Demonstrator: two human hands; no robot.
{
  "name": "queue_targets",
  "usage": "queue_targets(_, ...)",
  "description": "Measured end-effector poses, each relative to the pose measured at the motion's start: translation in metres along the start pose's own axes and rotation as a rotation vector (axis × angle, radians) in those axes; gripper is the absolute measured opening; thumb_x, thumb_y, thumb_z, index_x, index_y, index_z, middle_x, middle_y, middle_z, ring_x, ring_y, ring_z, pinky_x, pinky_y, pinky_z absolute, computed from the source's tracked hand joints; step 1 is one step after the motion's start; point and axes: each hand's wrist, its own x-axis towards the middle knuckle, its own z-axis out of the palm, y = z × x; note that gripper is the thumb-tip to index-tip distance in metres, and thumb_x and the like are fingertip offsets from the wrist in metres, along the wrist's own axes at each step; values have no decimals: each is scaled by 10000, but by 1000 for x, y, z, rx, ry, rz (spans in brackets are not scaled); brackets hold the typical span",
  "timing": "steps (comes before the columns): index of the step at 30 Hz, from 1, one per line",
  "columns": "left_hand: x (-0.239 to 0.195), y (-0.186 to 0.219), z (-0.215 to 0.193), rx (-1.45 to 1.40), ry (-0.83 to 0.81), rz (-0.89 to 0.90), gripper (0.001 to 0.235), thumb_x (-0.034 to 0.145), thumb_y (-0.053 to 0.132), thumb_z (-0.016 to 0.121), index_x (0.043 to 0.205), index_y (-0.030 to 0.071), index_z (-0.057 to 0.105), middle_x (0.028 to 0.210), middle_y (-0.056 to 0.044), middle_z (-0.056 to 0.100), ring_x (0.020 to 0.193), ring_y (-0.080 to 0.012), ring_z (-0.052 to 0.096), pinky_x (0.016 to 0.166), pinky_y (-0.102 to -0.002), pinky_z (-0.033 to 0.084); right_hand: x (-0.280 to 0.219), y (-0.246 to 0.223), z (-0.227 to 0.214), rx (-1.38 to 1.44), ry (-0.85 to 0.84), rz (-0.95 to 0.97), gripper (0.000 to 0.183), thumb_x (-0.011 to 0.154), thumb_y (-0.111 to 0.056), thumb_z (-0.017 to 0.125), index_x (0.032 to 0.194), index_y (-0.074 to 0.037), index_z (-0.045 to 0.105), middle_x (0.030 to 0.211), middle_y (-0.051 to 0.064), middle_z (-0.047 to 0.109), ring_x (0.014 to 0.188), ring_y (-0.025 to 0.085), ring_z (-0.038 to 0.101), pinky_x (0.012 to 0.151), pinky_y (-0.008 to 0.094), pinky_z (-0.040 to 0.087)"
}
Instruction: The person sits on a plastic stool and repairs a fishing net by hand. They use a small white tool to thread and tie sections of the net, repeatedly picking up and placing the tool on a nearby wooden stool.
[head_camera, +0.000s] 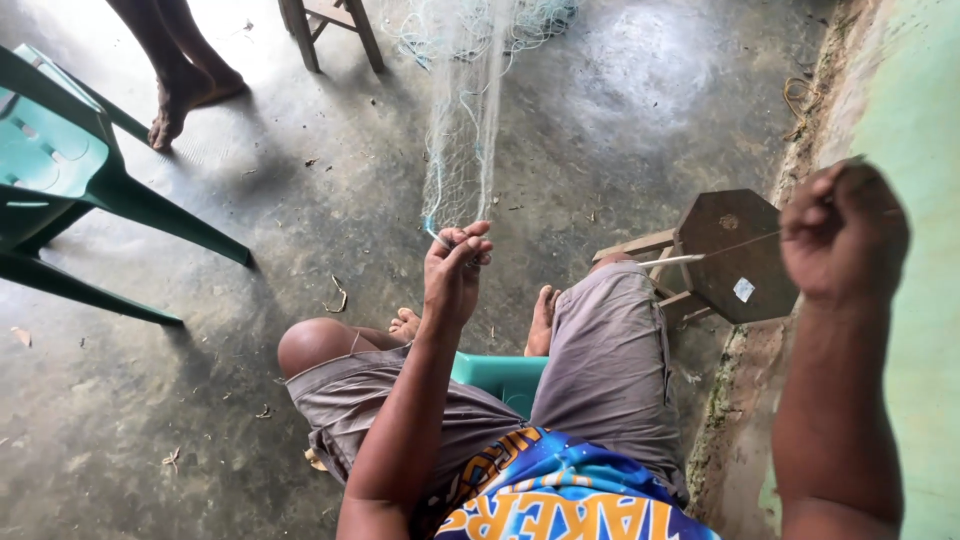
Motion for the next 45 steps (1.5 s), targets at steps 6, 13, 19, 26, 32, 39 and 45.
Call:
queue_targets(6,8,-2,-20,-36,43,17,202,868,-51,694,865,127,601,1081,-195,745,778,-204,722,649,-241,513,26,-29,-54,-183,167,-68,190,1031,-346,801,917,-349,649,956,-171,631,734,-33,495,649,121,341)
queue_targets(13,11,8,-29,-51,75,-29,194,873,-42,700,856,143,646,1033,-169,749,774,-204,641,690,-292,497,62,-29,-116,-210,355,-128,183,1067,-158,704,929,-244,620,921,-44,614,696,56,525,576,195,328)
queue_targets(19,10,5,-41,32,102,-49,198,896,-12,683,863,176,630,1013,-119,743,828,-188,621,726,-294,490,119,28,-186,-236,430,-62,98,1015,-157,751,1015,-156,653,804,9,594,617,74,547,481,228,317)
queue_targets(26,-1,16,-47,137,80,-82,188,921,0,659,878,177,617,1028,-80,685,866,-161,622,797,-297,506,153,118,-251,-340,562,-2,20,1038,-109,639,1019,-115,637,804,7,628,578,74,555,445,215,473)
queue_targets(32,-1,14,-60,166,62,-91,159,940,29,667,917,182,634,1061,-64,688,904,-156,647,875,-339,511,139,158,-266,-303,576,14,41,1004,-135,659,967,-143,644,809,11,655,596,90,593,480,222,455)
queue_targets(39,5,11,-54,190,49,-131,163,940,35,664,921,195,638,1050,-34,683,909,-144,647,859,-322,511,122,174,-284,-550,840,-11,252,807,-367,756,1003,-221,819,990,-12,807,867,101,703,714,264,535)
queue_targets(45,-2,11,-50,222,66,-139,143,931,39,673,905,179,657,1028,-36,675,906,-150,643,872,-335,506,118,142,-288,-364,936,-221,366,847,-296,741,1135,-77,796,981,51,801,793,114,696,666,219,590)
